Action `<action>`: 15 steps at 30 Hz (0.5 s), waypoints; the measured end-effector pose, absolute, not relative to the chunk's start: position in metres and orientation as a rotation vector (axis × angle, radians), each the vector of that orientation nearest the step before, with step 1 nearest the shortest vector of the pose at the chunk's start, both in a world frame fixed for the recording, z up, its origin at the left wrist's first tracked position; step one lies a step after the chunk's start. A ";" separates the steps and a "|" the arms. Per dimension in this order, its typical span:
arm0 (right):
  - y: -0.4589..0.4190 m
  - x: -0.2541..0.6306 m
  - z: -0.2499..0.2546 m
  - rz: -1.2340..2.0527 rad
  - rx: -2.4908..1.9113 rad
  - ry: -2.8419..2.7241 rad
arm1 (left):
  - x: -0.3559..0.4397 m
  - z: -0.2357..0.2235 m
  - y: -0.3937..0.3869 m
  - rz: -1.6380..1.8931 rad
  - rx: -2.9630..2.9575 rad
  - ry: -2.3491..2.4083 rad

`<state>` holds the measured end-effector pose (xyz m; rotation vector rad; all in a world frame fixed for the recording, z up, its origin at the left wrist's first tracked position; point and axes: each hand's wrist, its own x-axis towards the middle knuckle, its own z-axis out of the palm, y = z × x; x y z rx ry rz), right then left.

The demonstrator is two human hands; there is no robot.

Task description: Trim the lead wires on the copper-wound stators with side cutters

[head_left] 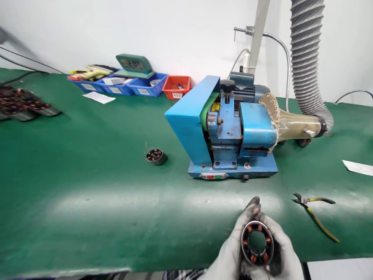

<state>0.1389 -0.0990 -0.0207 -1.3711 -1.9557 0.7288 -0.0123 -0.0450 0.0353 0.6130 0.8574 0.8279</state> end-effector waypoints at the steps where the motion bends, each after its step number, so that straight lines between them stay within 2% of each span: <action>1: -0.098 0.133 -0.022 0.680 -1.371 -1.896 | -0.014 0.038 -0.043 0.840 0.634 0.851; 9: -0.086 0.115 -0.010 0.334 -1.365 -1.597 | -0.010 0.036 -0.035 1.006 0.685 0.784; 12: -0.081 0.113 -0.007 0.230 -1.384 -1.397 | -0.014 0.035 -0.033 1.311 0.511 0.937; 15: -0.078 0.114 -0.010 0.181 -1.364 -1.290 | -0.017 0.040 -0.028 1.265 0.509 1.095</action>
